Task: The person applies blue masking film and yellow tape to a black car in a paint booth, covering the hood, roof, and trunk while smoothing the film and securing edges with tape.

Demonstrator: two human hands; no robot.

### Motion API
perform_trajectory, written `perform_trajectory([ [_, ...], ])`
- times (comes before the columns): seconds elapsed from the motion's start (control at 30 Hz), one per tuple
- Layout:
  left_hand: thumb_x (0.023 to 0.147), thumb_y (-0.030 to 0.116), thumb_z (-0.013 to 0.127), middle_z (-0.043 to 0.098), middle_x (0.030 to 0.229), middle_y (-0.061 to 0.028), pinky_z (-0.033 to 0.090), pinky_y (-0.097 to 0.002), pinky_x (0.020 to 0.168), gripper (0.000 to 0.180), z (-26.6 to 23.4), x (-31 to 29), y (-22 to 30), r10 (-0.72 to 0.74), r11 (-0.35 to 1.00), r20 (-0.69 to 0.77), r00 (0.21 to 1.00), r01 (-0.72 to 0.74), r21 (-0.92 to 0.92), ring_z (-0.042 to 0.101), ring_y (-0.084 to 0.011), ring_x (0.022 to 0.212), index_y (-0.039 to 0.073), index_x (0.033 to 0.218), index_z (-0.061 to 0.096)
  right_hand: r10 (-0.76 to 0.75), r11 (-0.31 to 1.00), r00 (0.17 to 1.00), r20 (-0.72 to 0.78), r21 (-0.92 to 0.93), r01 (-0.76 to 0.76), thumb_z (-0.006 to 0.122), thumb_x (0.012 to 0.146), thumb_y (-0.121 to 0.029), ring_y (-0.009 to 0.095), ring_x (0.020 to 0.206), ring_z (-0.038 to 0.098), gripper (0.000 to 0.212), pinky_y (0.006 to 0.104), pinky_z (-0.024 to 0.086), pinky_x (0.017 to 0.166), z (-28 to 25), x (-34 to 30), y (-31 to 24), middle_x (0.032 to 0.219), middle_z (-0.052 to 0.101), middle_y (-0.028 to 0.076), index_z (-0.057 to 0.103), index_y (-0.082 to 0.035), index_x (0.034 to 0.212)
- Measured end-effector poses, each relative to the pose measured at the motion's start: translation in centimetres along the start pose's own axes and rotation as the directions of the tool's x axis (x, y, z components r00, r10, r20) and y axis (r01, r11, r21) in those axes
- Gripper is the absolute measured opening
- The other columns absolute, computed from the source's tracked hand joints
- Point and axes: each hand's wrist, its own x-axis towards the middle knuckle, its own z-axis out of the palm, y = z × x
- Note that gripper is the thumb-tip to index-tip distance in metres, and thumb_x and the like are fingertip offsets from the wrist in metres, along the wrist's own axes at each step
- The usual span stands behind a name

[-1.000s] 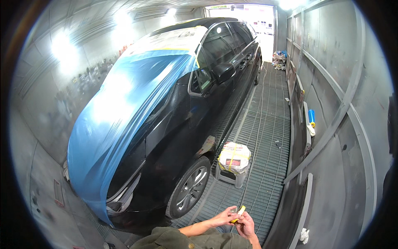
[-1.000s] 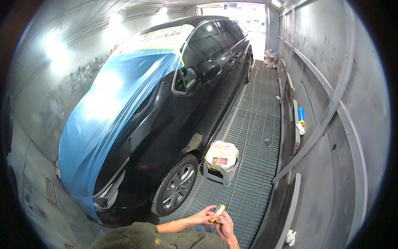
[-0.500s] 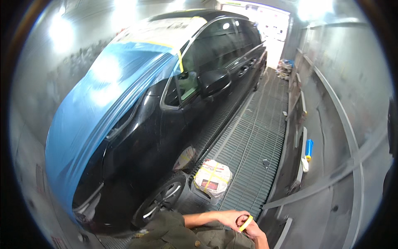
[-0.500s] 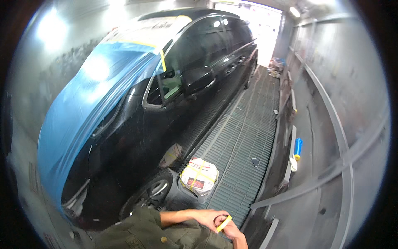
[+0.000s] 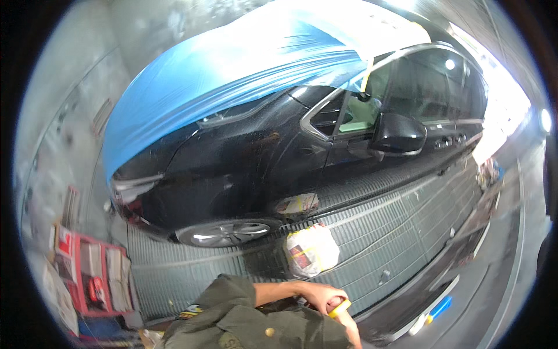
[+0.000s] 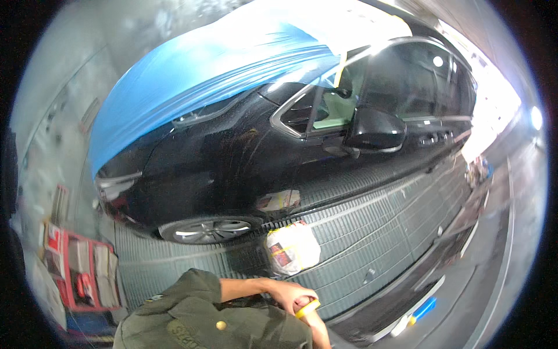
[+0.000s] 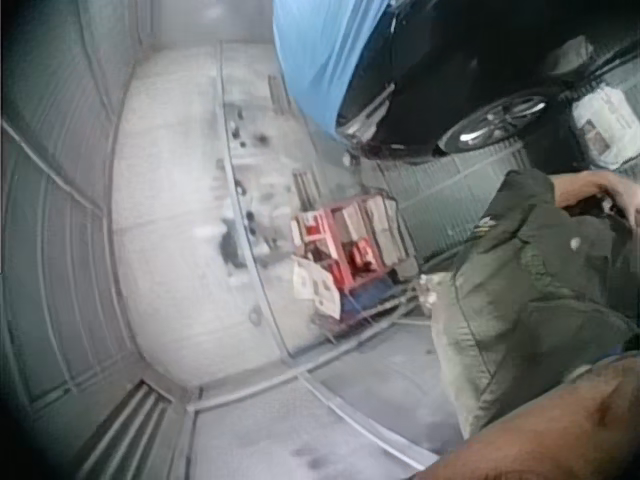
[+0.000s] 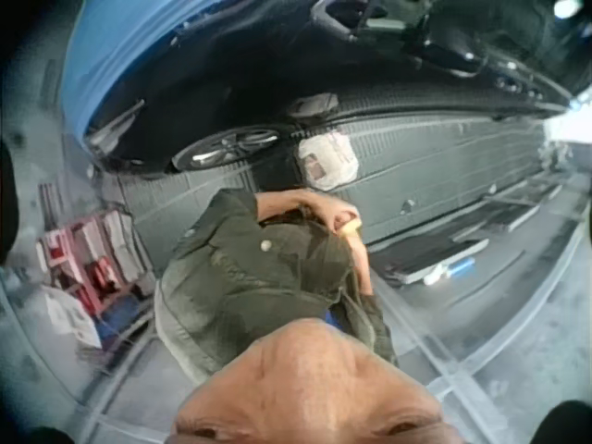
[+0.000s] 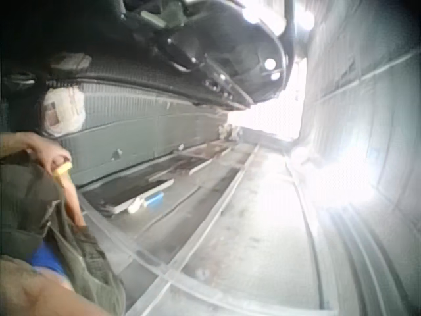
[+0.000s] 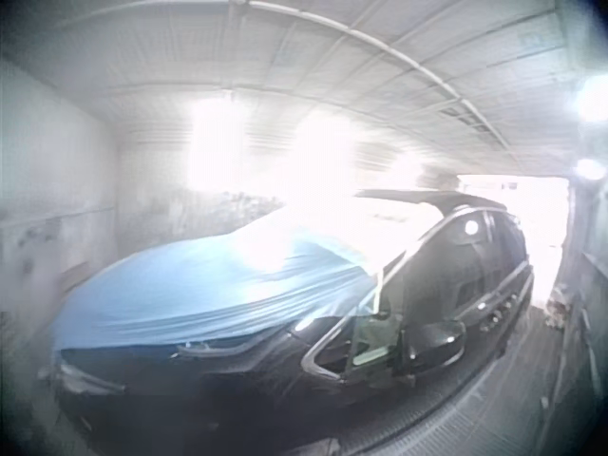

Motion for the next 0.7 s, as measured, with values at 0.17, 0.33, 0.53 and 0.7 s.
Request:
perform_trajectory([
  [0.17, 0.075, 0.037, 0.091, 0.065, 0.129, -0.0098, 0.05, -0.0321, 0.098, 0.089, 0.3, 1.3, 0.2, -0.047, 0.928, -0.301, 0.952, -0.07, -0.365, 0.061, -0.0157, 0.117, 0.0, 0.144, 0.049, 0.089, 0.99, 0.994, 0.057, -0.115, -0.082, 0.065, 0.1, -0.008, 0.014, 0.095, 0.068, 0.021, 0.0273, 0.055, 0.078, -5.3, 2.1, -2.9, 0.109, 0.07, 0.004, 0.066, 0.0, 0.119],
  [0.33, 0.084, 0.028, 0.087, 0.053, 0.148, -0.0132, 0.042, -0.0346, 0.113, 0.086, 0.2, 0.2, -0.7, -0.039, 0.924, -0.491, 0.87, -0.155, -0.348, 0.049, -0.0209, 0.135, -0.001, 0.151, 0.042, 0.181, 0.893, 0.959, 0.22, -0.444, -0.067, 0.061, 0.103, -0.012, 0.015, 0.105, 0.065, 0.027, 0.0277, 0.053, 0.087, -3.9, 4.7, -6.3, 0.116, 0.068, 0.005, 0.062, 0.0, 0.127],
  [0.53, 0.088, 0.017, 0.082, 0.043, 0.159, -0.0143, 0.034, -0.0363, 0.12, 0.093, -3.5, -4.2, -2.0, 0.113, 0.933, -0.375, 0.92, -0.228, -0.277, 0.041, -0.0238, 0.145, 0.007, 0.162, 0.028, 0.201, 0.907, 0.916, 0.346, -0.42, -0.04, 0.059, 0.103, -0.011, 0.013, 0.11, 0.061, 0.028, 0.0267, 0.05, 0.092, 1.1, 7.8, -6.5, 0.118, 0.066, 0.004, 0.06, -0.001, 0.129],
  [0.7, 0.086, 0.034, 0.085, 0.06, 0.138, -0.0146, 0.046, -0.034, 0.107, 0.078, -4.7, -10.3, -4.4, -0.066, 0.95, -0.445, 0.893, -0.08, -0.302, 0.057, -0.0232, 0.125, 0.001, 0.148, 0.051, 0.179, 0.942, 0.939, 0.294, -0.327, -0.077, 0.058, 0.103, -0.011, 0.012, 0.114, 0.058, 0.029, 0.0258, 0.047, 0.096, 5.4, 8.9, -5.8, 0.119, 0.065, 0.004, 0.059, -0.002, 0.13],
])
